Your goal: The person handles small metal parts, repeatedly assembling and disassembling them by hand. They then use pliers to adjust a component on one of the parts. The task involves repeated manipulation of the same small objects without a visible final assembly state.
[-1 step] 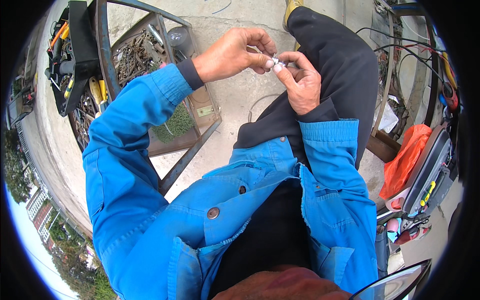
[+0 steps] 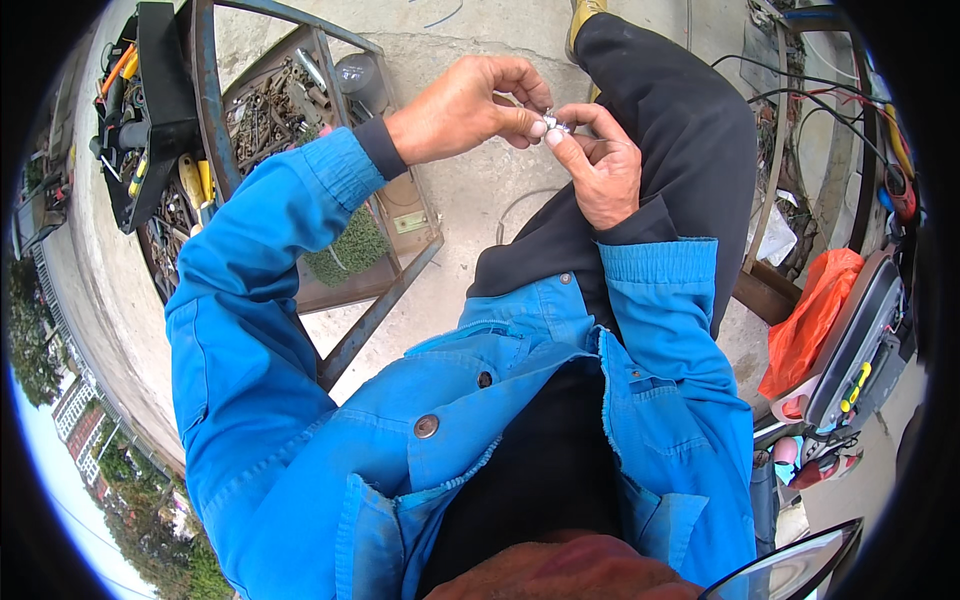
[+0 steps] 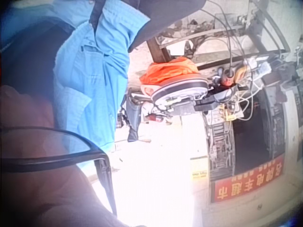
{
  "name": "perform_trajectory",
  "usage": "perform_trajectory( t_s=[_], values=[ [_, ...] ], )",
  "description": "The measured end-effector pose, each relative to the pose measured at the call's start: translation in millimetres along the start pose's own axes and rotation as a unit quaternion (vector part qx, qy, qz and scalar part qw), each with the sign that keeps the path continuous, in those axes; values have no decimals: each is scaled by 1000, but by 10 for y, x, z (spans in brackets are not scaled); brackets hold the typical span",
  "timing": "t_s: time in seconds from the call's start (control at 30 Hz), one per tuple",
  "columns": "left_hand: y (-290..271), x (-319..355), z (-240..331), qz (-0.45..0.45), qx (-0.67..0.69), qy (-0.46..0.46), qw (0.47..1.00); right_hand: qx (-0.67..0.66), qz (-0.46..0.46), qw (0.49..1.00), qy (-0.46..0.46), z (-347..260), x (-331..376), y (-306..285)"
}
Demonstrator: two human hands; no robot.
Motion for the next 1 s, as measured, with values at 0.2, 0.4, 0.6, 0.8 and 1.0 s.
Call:
perform_trajectory(
  t_s=[0.2, 0.4, 0.6, 0.8, 1.0],
  values=[
    [-15, -4, 7, -6, 2, 6, 1000, 11, -7, 999, 29, -27, -7, -29],
    [-8, 1, 27, 14, -12, 19, 1000, 18, -12, 999, 48, -66, -6, -33],
    [-18, 3, 25, -7, -42, 28, 999, 8, -16, 999, 50, -49, -12, -30],
    [-33, -2, 19, -8, -43, 38, 998, 7, -11, 999, 38, -51, -7, -10],
    [-41, -10, 29, -5, -30, 52, 998, 17, -12, 1000, 10, 15, -22, -7]
  ],
)
Point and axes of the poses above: each hand's wrist, its own x-axis away from the middle knuckle, its own y-axis out of the palm, z = x × y, the point moved 3 cm from there along -x, towards the middle knuckle, and after that the axes turned 11 degrees about -x, right-handed, at the moved point
